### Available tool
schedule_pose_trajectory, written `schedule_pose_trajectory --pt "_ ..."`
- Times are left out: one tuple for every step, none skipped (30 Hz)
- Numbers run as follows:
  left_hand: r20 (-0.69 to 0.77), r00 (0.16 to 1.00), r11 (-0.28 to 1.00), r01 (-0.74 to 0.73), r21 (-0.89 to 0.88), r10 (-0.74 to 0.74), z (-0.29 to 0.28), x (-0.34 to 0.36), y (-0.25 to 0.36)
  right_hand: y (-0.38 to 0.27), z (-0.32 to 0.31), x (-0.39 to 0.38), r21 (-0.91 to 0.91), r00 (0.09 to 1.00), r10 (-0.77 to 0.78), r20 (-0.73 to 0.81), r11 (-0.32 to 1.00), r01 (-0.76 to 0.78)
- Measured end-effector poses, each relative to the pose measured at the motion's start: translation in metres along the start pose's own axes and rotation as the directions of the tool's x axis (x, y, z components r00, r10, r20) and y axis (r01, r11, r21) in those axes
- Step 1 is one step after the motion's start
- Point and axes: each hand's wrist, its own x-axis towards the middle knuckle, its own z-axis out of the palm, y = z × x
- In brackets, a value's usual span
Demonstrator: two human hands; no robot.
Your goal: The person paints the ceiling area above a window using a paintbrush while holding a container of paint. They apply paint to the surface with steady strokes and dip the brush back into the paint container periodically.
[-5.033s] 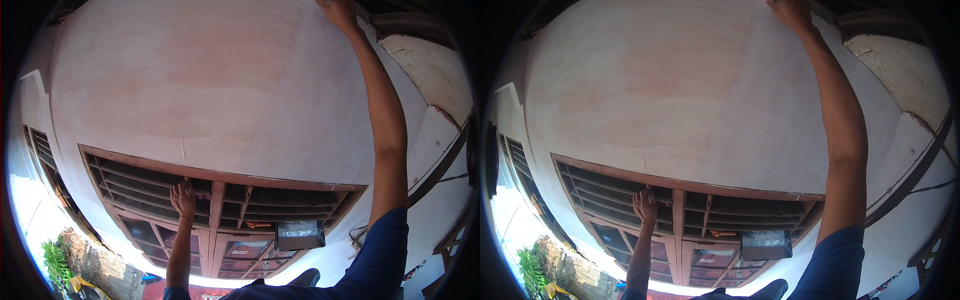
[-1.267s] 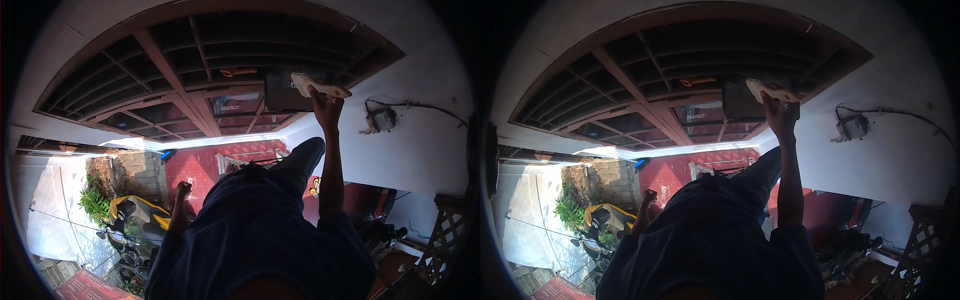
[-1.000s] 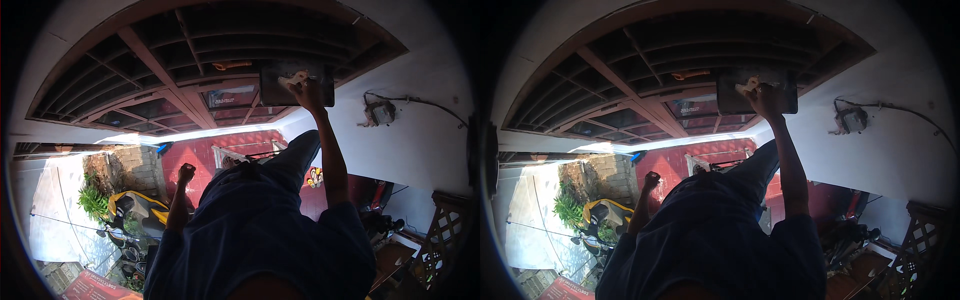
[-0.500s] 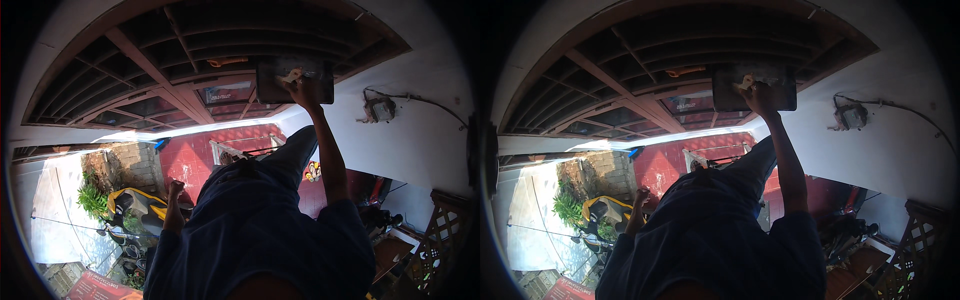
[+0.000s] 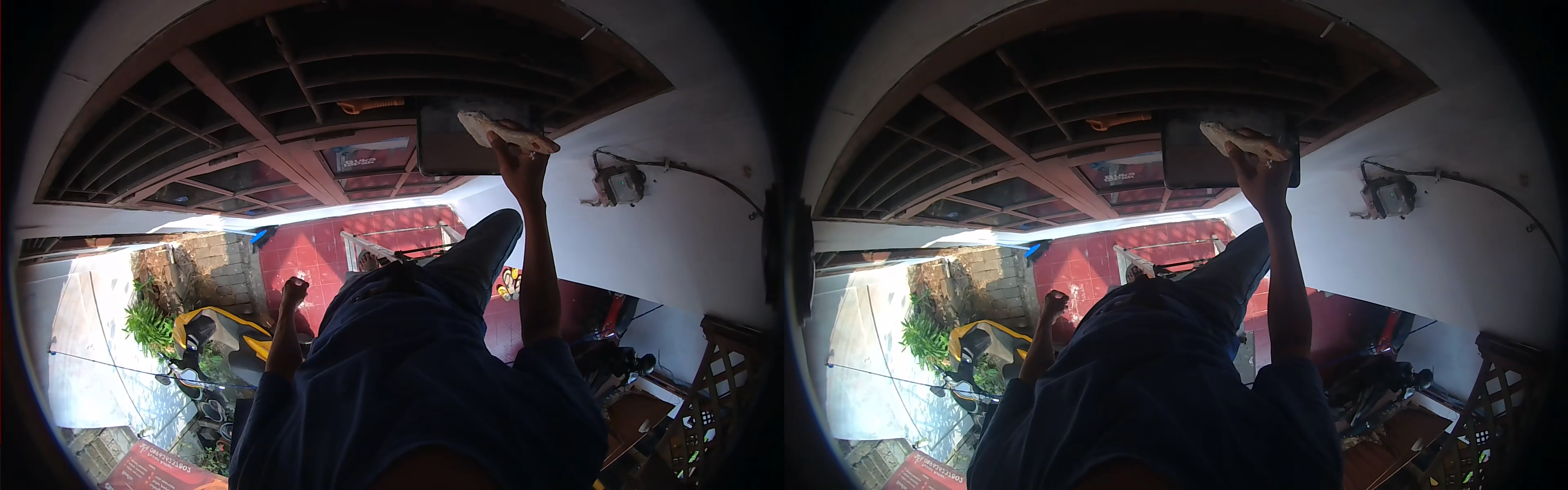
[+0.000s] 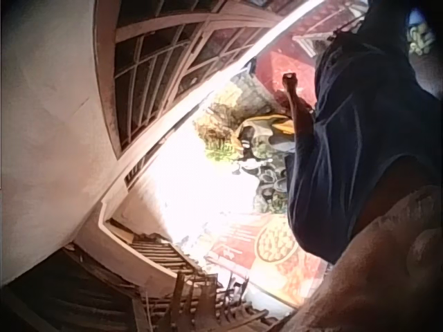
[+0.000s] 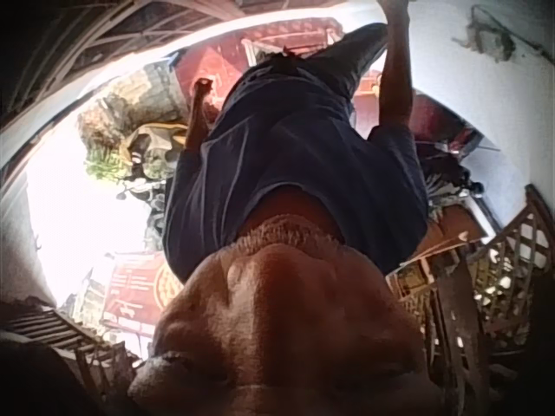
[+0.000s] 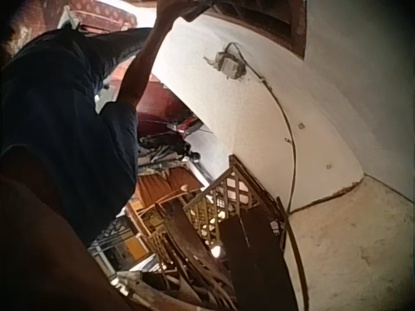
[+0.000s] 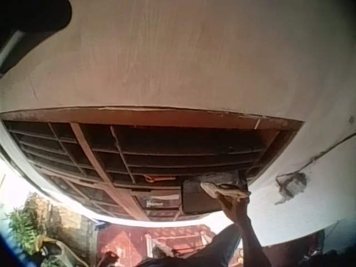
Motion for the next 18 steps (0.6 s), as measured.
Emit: schedule_pose_trajectory --pt "0.003 1.0 1.0 0.016 0.012 -0.016 0.0 0.001 -0.003 -0.004 -0.001 -0.002 0.088 0.997 0.052 -0.056 0.995 -0.047" --pt "0.002 1.0 1.0 0.011 0.014 -0.011 -0.001 0.0 0.0 -0.006 0.0 -0.003 0.175 0.988 0.109 -0.114 0.981 -0.088" --pt "0.002 0.999 0.999 0.05 -0.017 -0.05 -0.002 -0.001 0.002 -0.005 0.003 -0.006 0.173 0.987 0.108 -0.118 0.981 -0.087" --pt "0.002 0.996 0.995 0.09 -0.048 -0.09 -0.003 -0.002 0.004 -0.001 0.011 -0.012 0.198 0.979 0.111 -0.174 0.977 -0.076" --pt "-0.001 0.996 0.995 0.086 -0.047 -0.086 -0.006 0.0 0.004 0.004 0.017 -0.02 0.225 0.966 0.117 -0.229 0.972 -0.064" --pt "0.009 0.997 0.997 0.079 -0.021 -0.079 -0.008 0.001 -0.002 0.016 0.024 -0.029 0.184 0.978 0.156 -0.138 0.974 -0.13" --pt "0.02 0.997 0.997 0.072 0.005 -0.072 -0.01 0.002 -0.009 0.026 0.028 -0.036 0.142 0.977 0.198 -0.077 0.972 -0.185" --pt "0.019 0.998 0.998 0.065 0.011 -0.065 -0.014 0.001 -0.011 0.034 0.032 -0.043 0.095 0.97 0.242 -0.025 0.967 -0.239" --pt "0.007 0.998 0.998 0.068 -0.007 -0.068 -0.015 0.001 -0.011 0.045 0.035 -0.051 -0.085 0.982 0.163 -0.096 0.982 -0.171" --pt "-0.004 0.997 0.997 0.071 -0.025 -0.071 -0.016 0.004 -0.008 0.055 0.036 -0.06 -0.266 0.985 0.073 -0.154 0.958 -0.112" --pt "0.004 0.998 0.998 0.067 -0.004 -0.067 -0.018 0.006 -0.006 0.041 0.037 -0.052 0.377 0.8 0.574 -0.177 0.79 -0.483" --pt "0.002 0.998 0.998 0.066 -0.005 -0.066 -0.017 0.005 -0.006 0.039 0.033 -0.051 0.378 0.8 0.573 -0.177 0.79 -0.482" --pt "0.006 0.998 0.998 0.069 0.003 -0.069 -0.017 0.001 -0.007 0.039 0.028 -0.052 0.562 0.708 0.698 -0.113 0.632 -0.534" --pt "0.011 0.998 0.998 0.062 0.01 -0.062 -0.016 0.001 -0.003 0.039 0.024 -0.051 0.715 0.61 0.792 -0.027 0.441 -0.542" --pt "0.005 0.997 0.997 0.076 -0.008 -0.076 -0.015 0.0 0.001 0.037 0.02 -0.052 0.78 0.568 0.823 0.016 0.345 -0.522" --pt "0.002 0.996 0.996 0.09 -0.026 -0.09 -0.015 -0.001 0.004 0.039 0.019 -0.054 0.783 0.571 0.821 0.004 0.353 -0.513" --pt "0.013 0.996 0.996 0.091 -0.01 -0.091 -0.014 0.002 0.0 0.043 0.019 -0.058 0.898 0.546 0.83 0.109 0.154 -0.413" --pt "0.024 0.995 0.996 0.092 0.008 -0.092 -0.013 0.011 -0.009 0.048 0.018 -0.063 0.954 0.536 0.817 0.216 -0.06 -0.293"
